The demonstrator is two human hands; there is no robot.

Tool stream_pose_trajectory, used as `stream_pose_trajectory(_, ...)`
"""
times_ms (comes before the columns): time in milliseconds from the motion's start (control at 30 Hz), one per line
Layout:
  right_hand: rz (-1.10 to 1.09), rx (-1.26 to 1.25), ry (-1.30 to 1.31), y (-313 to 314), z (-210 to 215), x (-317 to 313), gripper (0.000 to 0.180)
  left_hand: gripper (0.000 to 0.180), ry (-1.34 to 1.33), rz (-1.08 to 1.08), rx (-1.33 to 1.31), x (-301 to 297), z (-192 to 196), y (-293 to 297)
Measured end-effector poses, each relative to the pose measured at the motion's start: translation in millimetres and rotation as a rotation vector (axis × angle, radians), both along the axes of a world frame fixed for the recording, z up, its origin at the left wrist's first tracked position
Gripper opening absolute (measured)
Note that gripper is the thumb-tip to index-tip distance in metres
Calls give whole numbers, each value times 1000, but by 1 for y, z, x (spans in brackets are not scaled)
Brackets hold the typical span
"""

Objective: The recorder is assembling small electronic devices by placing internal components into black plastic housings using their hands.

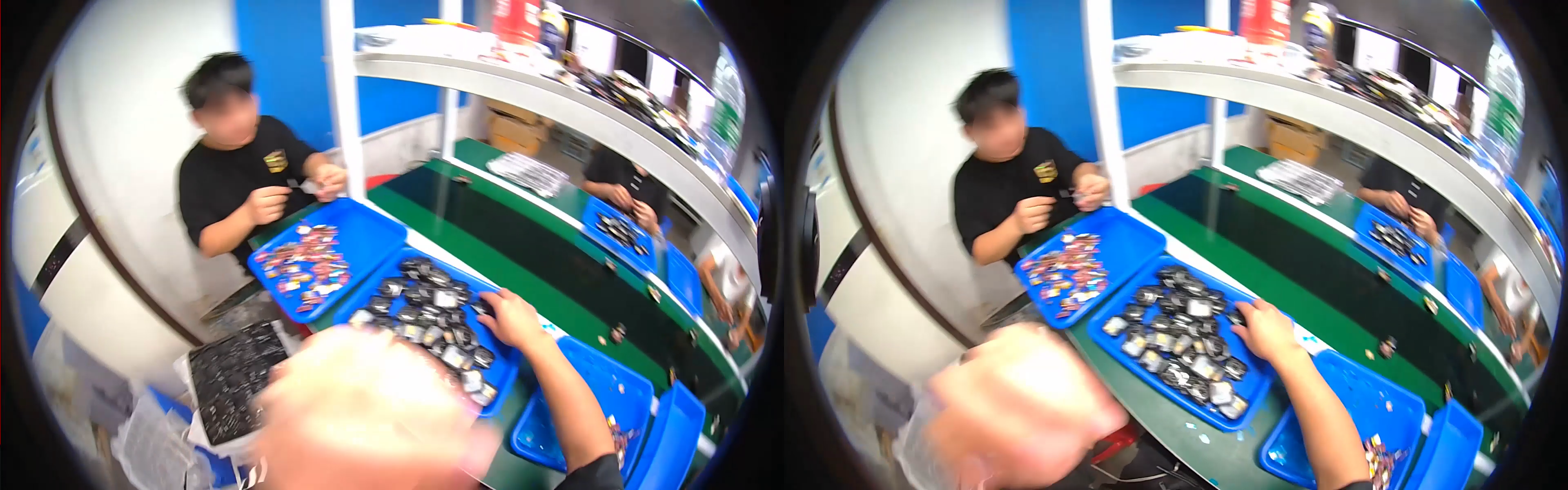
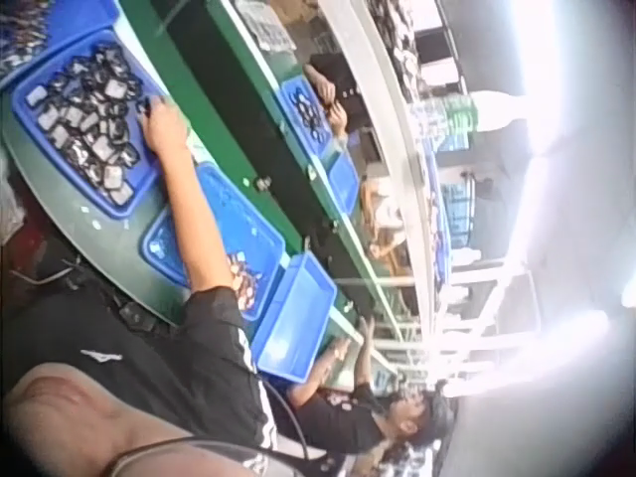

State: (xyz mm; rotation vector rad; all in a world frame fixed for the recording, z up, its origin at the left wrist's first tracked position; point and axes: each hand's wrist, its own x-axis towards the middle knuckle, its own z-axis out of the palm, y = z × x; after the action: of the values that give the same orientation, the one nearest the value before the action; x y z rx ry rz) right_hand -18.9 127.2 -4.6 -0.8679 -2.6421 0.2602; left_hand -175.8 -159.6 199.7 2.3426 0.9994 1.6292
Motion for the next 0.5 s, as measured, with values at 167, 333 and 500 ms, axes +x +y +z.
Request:
stream_pose_trajectory(167,6,-53,83,13,-28,5,27,35,-154,305,-107,25,-85,136)
stream_pose_trajectory(333,-115,-931,735,-35,29,43,22,62,41,457,-442,49,-184,187)
stream_pose_trajectory(500,-129,-963,903,-69,53,80,27,22,-597,-107,-755,86,-178,200)
